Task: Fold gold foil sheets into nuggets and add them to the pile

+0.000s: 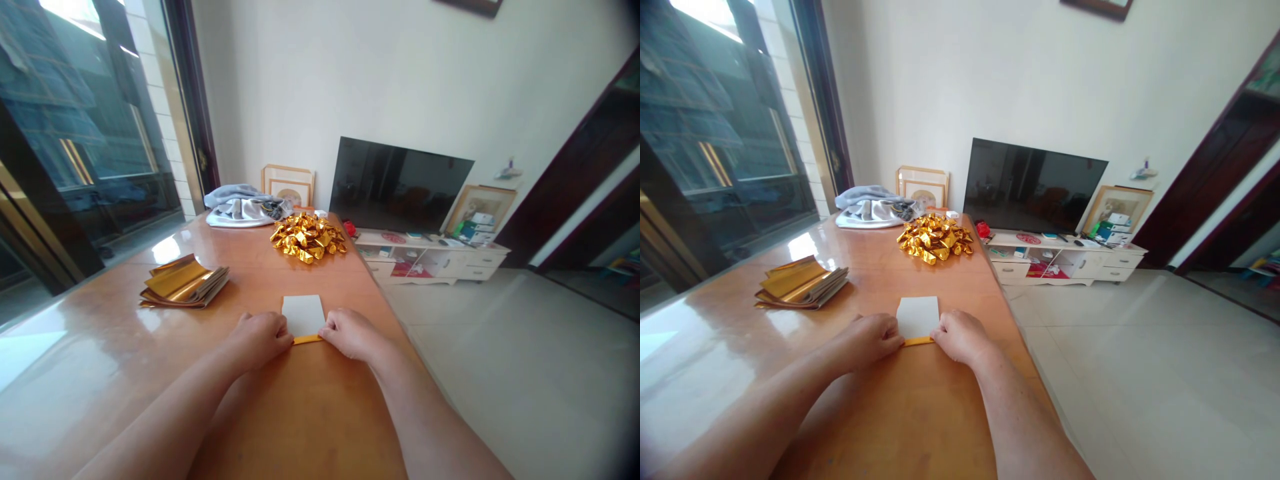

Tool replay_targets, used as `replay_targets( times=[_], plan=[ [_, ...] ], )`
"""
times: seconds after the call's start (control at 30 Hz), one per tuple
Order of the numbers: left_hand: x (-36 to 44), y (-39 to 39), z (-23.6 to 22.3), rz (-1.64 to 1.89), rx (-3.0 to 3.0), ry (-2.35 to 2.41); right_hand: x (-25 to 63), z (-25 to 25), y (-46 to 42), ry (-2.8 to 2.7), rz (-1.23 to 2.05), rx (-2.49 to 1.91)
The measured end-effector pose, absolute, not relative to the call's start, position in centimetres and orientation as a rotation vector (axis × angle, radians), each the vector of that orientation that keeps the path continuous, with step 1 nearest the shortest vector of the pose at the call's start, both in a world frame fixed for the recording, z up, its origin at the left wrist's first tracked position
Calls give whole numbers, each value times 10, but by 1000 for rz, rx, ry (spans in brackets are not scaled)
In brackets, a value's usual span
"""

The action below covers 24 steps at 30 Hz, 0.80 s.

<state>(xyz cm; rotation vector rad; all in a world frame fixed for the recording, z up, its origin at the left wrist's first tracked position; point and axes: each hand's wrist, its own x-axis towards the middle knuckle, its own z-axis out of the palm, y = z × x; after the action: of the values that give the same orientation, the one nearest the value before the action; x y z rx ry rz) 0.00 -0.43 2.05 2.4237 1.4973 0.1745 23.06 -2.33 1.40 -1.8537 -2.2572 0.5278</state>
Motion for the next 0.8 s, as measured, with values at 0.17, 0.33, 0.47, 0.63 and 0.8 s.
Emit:
replay_targets(
  times=[0.17,0.33,0.47,0.63,0.8],
  plan=[
    [0,-4,21,206,2489,1504,228,19,-28,-2221,475,-1873],
    [1,-8,25,364,2663,1215,228,24,-31,-2222,419,-1922],
    [3,-13,29,302,2769,1016,228,25,-32,-2224,380,-1983],
    [6,-15,29,237,2821,967,232,27,-32,-2232,355,-2033],
    [7,-15,30,203,2815,994,243,27,-29,-2155,398,-2091]
  ],
)
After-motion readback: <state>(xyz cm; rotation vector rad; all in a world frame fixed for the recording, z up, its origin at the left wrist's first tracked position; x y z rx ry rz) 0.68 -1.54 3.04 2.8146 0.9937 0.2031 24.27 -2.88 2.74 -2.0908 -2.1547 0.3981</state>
